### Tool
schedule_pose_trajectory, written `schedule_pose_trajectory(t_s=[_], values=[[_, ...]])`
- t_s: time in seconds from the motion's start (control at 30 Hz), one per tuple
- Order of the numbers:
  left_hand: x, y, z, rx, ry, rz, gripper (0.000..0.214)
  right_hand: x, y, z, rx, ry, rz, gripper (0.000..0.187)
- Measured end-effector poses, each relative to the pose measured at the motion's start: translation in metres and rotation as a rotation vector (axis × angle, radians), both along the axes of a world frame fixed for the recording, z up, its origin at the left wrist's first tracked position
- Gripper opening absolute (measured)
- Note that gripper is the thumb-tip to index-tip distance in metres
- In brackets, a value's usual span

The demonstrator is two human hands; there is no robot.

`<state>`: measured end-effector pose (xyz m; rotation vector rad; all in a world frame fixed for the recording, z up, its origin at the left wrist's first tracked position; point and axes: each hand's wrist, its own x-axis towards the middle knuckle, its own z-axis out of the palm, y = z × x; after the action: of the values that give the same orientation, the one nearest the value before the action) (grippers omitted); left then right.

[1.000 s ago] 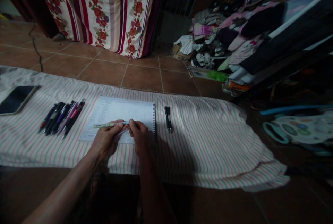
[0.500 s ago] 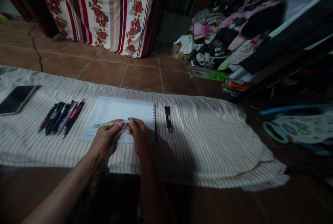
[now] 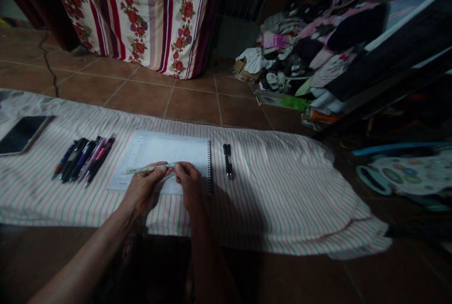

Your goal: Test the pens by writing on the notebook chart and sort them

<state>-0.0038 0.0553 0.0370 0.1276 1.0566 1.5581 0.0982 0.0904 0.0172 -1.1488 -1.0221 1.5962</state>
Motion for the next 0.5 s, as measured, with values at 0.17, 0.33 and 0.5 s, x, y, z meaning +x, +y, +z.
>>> schedule_pose_trajectory(t_s=[0.17,0.33,0.5], values=[[-0.0004,-0.0008,-0.0040,0.014,0.022,-0.030,0.027,0.0005,0.0016,-0.0016,-0.011,-0.048,-0.018,0.034],[0.0005,-0.0017,-0.0065,0.027,0.010,-0.025,0.027,0.0009,0.0039,-0.0017,0.025,-0.030,-0.041,0.026],[0.0001,-0.0009,-0.0041,0.015,0.006,-0.020,0.024,-0.0012,0.0017,0.0006,-0.005,0.000,-0.039,0.025]])
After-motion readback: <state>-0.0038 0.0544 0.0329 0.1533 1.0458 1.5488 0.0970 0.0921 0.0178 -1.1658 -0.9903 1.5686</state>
